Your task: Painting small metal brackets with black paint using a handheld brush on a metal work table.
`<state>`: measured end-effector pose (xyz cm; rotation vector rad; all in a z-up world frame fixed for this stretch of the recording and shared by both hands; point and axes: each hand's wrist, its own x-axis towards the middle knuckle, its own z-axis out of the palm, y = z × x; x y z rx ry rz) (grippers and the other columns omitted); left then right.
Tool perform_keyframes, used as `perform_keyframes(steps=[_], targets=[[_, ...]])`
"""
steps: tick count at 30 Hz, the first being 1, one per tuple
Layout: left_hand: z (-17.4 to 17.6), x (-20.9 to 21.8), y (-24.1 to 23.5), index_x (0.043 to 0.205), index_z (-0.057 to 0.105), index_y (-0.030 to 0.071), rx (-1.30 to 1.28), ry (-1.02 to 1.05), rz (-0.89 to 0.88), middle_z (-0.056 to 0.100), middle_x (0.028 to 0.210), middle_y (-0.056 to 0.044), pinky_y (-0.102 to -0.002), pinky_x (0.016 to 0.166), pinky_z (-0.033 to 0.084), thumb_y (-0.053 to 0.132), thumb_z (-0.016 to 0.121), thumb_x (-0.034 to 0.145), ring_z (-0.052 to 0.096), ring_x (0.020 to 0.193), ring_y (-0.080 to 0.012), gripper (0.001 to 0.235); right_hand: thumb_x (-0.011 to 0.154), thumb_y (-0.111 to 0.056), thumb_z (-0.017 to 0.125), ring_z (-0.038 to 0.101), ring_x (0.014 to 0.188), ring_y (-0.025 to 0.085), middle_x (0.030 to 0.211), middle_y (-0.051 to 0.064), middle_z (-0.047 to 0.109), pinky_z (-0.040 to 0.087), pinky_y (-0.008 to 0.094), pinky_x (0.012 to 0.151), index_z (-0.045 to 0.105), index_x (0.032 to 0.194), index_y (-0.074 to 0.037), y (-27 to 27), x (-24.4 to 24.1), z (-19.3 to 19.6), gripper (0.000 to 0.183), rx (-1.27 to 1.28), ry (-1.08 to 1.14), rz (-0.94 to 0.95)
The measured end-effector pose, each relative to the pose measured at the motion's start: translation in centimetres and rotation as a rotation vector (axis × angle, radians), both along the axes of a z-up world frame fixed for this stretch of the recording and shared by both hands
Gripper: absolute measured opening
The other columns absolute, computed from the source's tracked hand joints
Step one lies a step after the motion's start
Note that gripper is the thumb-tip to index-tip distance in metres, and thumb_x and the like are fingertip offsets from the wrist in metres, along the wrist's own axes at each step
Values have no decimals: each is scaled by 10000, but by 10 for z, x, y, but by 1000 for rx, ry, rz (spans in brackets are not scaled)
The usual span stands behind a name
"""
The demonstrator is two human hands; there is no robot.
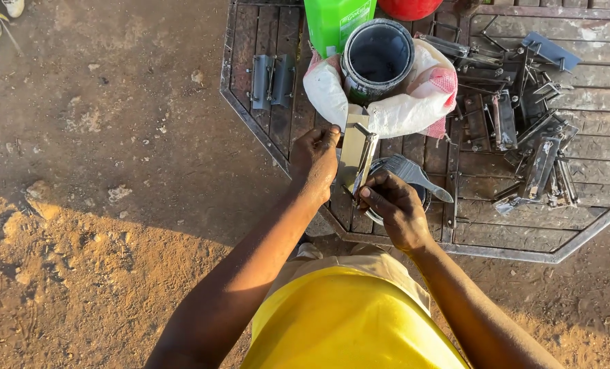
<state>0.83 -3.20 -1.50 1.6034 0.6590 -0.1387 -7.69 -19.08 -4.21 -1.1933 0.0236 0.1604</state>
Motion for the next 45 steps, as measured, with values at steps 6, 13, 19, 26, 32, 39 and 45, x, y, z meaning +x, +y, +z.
perform_keyframes(steps=[6, 13, 19, 26, 32, 39, 45], targets=[[16, -5, -3, 946, 745, 69, 20, -44, -11, 609, 757, -121, -381, 652, 442, 291, 625, 1016, 562, 761, -199, 262, 938, 19, 729, 684, 723, 202, 765, 164, 653, 615, 350, 644, 670, 943, 71, 11, 5, 17, 78, -181, 3, -42], [-10, -6, -7, 883, 727, 80, 51, -65, -11, 616, 743, -108, -405, 635, 432, 292, 653, 1006, 586, 746, -227, 257, 903, 10, 776, 705, 660, 238, 770, 195, 615, 604, 326, 565, 718, 948, 71, 14, 7, 31, 96, -460, -100, -65], [-19, -12, -14, 759, 692, 73, 98, -108, -39, 586, 651, -114, -413, 618, 453, 264, 672, 976, 590, 735, -195, 289, 885, -284, 881, 680, 626, 278, 797, 100, 618, 526, 386, 534, 661, 964, -61, 19, 6, 37, 323, -928, -147, -257], [-6, -13, -9, 720, 679, 71, 84, -124, -81, 580, 614, -94, -390, 629, 451, 268, 679, 968, 577, 707, -178, 317, 806, -449, 910, 740, 883, 346, 997, 155, 689, 571, 431, 746, 702, 1143, -25, 8, 19, 37, 581, -884, -40, -153], [38, -22, -9, 738, 696, 106, 137, -135, -158, 624, 638, -126, -424, 706, 527, 371, 689, 953, 663, 737, -242, 342, 779, -410, 940, 761, 854, 286, 876, 136, 681, 579, 351, 708, 744, 983, -57, 3, 24, 34, 453, -803, -9, -128], [57, -26, -4, 840, 709, 179, 609, -276, -156, 537, 812, -41, -454, 749, 570, 513, 672, 934, 714, 720, -345, 349, 811, -369, 916, 726, 820, 185, 824, 157, 715, 586, 344, 736, 756, 993, -16, 9, 19, 46, 429, -592, 55, -112], [63, -79, -6, 891, 639, 108, 442, -571, 151, 522, 752, -60, -325, 648, 478, 265, 673, 1016, 602, 695, -228, 204, 834, -303, 891, 740, 836, 197, 840, 181, 743, 587, 357, 781, 757, 1016, 9, 10, 29, 46, 386, -546, 104, -168]])
